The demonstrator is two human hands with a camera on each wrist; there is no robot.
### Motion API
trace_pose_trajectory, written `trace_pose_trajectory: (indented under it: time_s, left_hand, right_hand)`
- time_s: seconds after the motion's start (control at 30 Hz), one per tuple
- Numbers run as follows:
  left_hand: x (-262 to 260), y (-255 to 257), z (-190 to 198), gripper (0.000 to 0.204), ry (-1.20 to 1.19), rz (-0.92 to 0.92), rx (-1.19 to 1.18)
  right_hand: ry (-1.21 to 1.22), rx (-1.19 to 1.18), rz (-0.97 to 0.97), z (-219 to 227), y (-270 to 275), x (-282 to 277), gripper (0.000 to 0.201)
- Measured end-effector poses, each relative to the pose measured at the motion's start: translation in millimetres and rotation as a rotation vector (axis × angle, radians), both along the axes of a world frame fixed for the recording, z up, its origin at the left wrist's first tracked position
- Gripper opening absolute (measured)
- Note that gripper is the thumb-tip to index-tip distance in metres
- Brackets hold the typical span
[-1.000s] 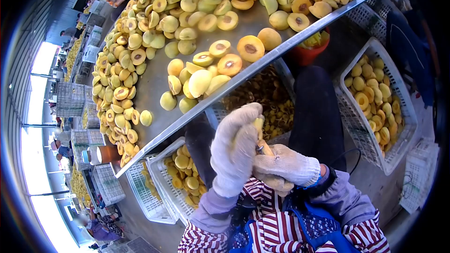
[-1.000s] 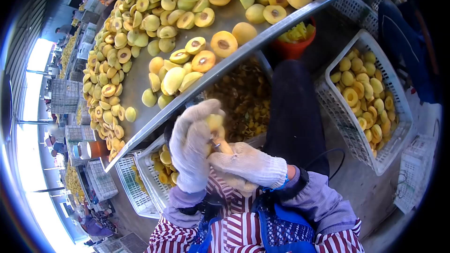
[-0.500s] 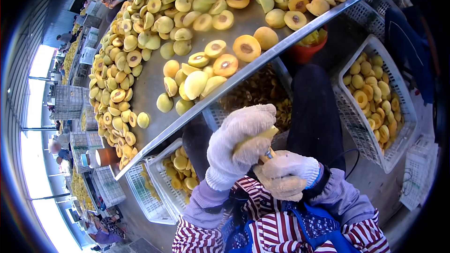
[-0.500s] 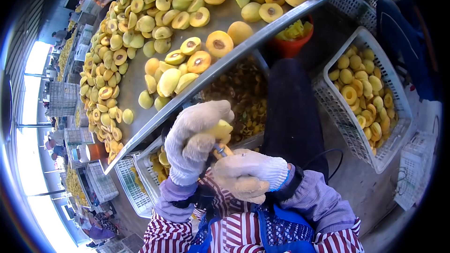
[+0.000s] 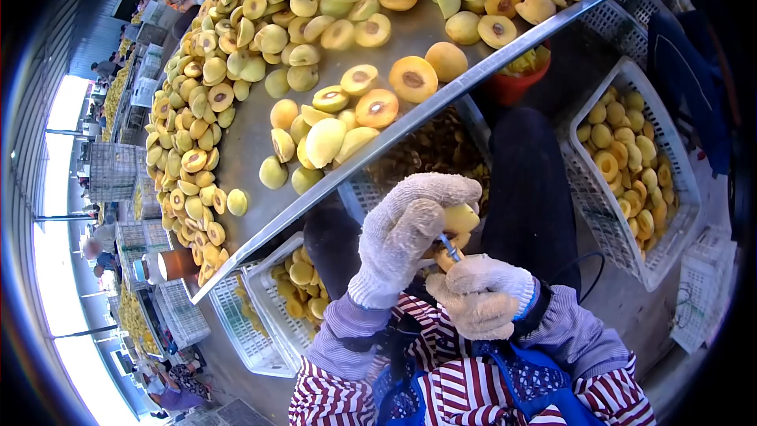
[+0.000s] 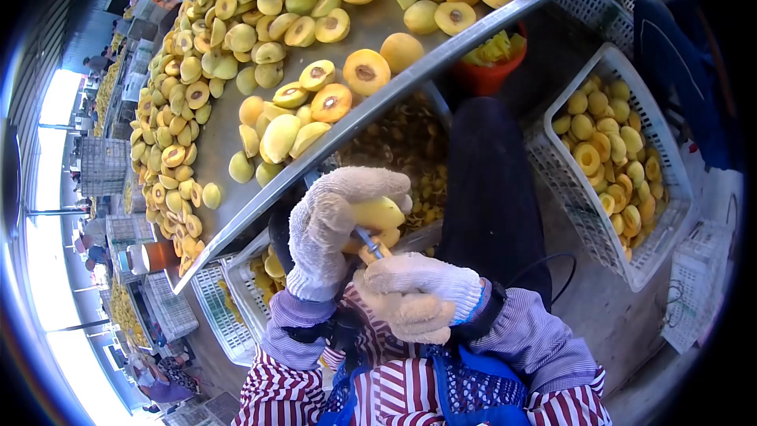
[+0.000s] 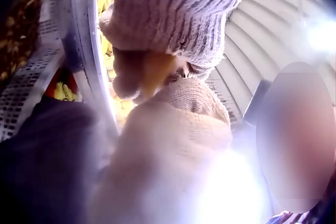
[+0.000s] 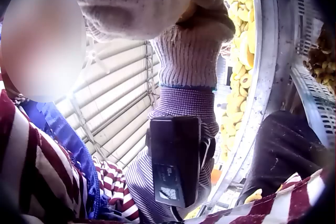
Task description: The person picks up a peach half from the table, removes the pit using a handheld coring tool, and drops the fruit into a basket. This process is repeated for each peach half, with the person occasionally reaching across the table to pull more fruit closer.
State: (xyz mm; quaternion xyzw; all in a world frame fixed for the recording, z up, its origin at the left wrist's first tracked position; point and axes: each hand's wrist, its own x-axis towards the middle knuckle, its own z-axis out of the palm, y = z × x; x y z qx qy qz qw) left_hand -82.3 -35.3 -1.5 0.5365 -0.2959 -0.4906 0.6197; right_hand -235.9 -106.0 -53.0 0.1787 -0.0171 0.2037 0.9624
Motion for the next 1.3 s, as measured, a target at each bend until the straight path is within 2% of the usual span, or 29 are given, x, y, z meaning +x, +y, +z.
trace_pose_trajectory:
  time_s: [0.07, 0.17, 0.3, 0.4, 0.47, 0.5, 0.57, 0.63, 0.67, 0.7, 0.73, 0.77, 0.8, 0.87, 0.9, 0.93, 1.0, 1.1, 1.2, 1.23, 1.3]
  left_hand:
    - [-1.2, 1.5, -7.3, 0.044, 0.013, 0.001, -0.054]
    - [-2.4, 0.3, -11.7, 0.047, -0.314, 0.018, -0.158]
    - [-7.8, -1.7, 0.8, 0.047, 0.014, 0.041, -0.048]
    - [-25.4, -7.1, -1.5, 0.055, 0.264, 0.283, 0.010]
    - [-19.3, -2.2, -11.1, 0.052, 0.595, 0.373, -0.020]
    - [-16.0, 0.7, -13.4, 0.050, 0.756, 0.417, -0.040]
    - [-13.5, 16.0, -8.1, 0.048, 0.484, 0.558, 0.095]
    - [-0.3, 46.0, -1.4, 0.046, 0.176, 0.647, 0.033]
    - [13.6, 69.5, -6.8, 0.043, -0.020, 0.767, 0.081]
    - [34.1, 96.2, -17.9, 0.040, -0.218, 0.881, 0.127]
    - [63.8, 128.7, -25.7, 0.038, -0.890, 0.773, 0.381]
    - [85.0, 151.7, -32.4, 0.037, -1.546, 0.587, 0.641]
    - [90.3, 153.8, -36.9, 0.038, -1.597, 0.592, 0.650]
    - [108.5, 143.7, -42.8, 0.046, -1.700, 0.592, 0.658]
    - [123.3, 131.2, -46.6, 0.047, -1.457, 0.661, 0.703]
    - [142.2, 114.3, -51.0, 0.048, -1.210, 0.718, 0.734]
    - [182.5, 85.9, -67.1, 0.053, -1.314, 0.904, 0.832]
    - [216.4, 66.5, -77.1, 0.059, -1.336, 0.420, 1.146]
    - [220.2, 70.0, -65.5, 0.061, -1.046, 0.533, 0.976]
    - [219.2, 73.9, -67.6, 0.054, -0.576, 0.664, 0.715]
    - [190.1, 86.5, -65.1, 0.049, 0.061, 0.749, 0.083]
  right_hand:
    - [-0.017, 0.042, -0.027, -3.5, 4.9, -2.1, 0.026]
    - [-0.007, 0.054, -0.027, 0.1, 2.3, -5.1, 0.024]
    - [-0.074, 0.125, -0.056, 2.3, 4.6, 0.0, 0.025]
    - [0.071, -0.230, -0.029, 4.7, -1.4, -0.7, 0.029]
    - [-0.269, 0.058, -0.064, -4.1, 5.2, 10.8, 0.028]
    - [-0.194, -0.046, -0.087, 1.7, 0.3, 8.2, 0.028]
    - [-0.046, -0.269, -0.110, 13.2, -9.6, 3.2, 0.027]
    - [0.111, -0.375, -0.082, 18.5, -11.3, 8.2, 0.016]
    - [-0.064, -0.080, -0.036, -5.7, -10.6, 13.5, 0.035]
    - [0.002, -0.186, -0.035, -2.9, -13.6, 15.9, 0.034]
    - [0.067, -0.293, -0.037, 3.3, -16.5, 17.9, 0.034]
    - [0.134, -0.399, -0.038, 6.5, -18.5, 20.2, 0.033]
    - [0.138, -0.415, 0.036, 4.3, -19.9, 22.6, 0.029]
    - [0.240, -0.762, 0.101, 20.7, -12.5, 33.1, 0.026]
    - [0.292, -0.937, 0.131, 26.6, -9.6, 37.7, 0.024]
    - [0.207, -0.960, 0.137, 22.1, -11.8, 39.6, 0.026]
    - [0.234, -1.039, 0.135, 20.4, -10.2, 41.1, 0.024]
    - [0.260, -1.111, 0.113, 20.2, -8.0, 40.2, 0.024]
    - [0.281, -1.082, 0.172, 16.6, -8.6, 40.2, 0.029]
    - [0.273, -1.106, 0.166, 16.5, -9.3, 42.3, 0.031]
    - [0.263, -1.144, 0.176, 20.6, -5.2, 47.8, 0.036]
